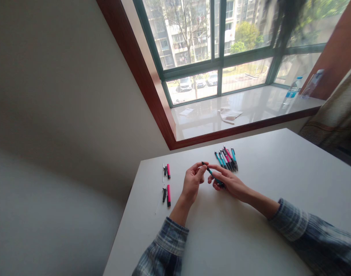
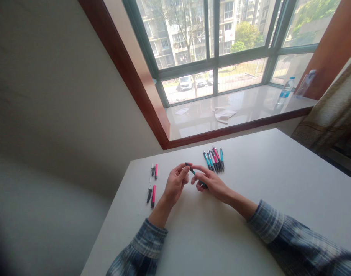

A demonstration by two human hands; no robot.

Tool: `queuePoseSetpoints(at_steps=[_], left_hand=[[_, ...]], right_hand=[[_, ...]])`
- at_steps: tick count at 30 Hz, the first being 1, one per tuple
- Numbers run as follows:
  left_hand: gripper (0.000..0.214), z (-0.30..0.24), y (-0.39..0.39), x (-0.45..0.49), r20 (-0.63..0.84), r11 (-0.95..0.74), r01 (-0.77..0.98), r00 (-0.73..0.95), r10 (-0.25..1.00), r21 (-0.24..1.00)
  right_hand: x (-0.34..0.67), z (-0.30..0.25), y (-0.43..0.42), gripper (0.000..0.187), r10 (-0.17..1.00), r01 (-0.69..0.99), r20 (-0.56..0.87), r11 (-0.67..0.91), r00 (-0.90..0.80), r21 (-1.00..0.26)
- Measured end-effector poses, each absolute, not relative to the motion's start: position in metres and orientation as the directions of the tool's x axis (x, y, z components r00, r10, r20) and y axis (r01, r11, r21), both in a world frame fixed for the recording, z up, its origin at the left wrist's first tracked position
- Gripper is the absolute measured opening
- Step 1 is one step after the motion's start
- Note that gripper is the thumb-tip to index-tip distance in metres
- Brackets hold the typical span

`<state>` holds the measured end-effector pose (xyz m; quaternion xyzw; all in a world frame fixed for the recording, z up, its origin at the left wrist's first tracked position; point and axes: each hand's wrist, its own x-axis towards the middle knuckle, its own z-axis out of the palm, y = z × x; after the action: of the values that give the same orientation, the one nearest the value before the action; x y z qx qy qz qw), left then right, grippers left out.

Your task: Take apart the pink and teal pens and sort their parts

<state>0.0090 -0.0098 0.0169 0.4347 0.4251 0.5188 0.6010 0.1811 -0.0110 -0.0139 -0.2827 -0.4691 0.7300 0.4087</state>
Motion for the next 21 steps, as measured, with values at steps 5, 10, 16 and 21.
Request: queuePoseSetpoints(at_steps=[5,10,16,21], left_hand=[[0.041,0.0125,-0.0084,0.0083,-0.038,0.052,-0.222,0.069,0.997,0.974],[0.04,0.0096,-0.0081,0.0102,-0.028,0.042,-0.237,0.062,0.998,0.971],[0.043,0.0068,-0.0078,0.0142,0.0,0.002,-0.204,0.01,1.0,0.979],[0.049,0.0066,-0.0086,0.016,-0.004,0.0,-0.204,-0.016,1.0,0.979]], right_hand=[[0.1813,-0.0165,-0.008,0.048,0.886,-0.275,-0.013,-0.159,-0.464,-0.948],[0.1817,-0.0207,-0.0057,0.042,0.882,-0.214,0.058,-0.05,-0.468,-0.976],[0.1818,-0.0229,-0.0054,0.041,0.892,-0.155,0.078,0.009,-0.446,-0.988],[0.1835,-0.0241,-0.0062,0.041,0.906,-0.139,0.067,0.01,-0.417,-0.99]])
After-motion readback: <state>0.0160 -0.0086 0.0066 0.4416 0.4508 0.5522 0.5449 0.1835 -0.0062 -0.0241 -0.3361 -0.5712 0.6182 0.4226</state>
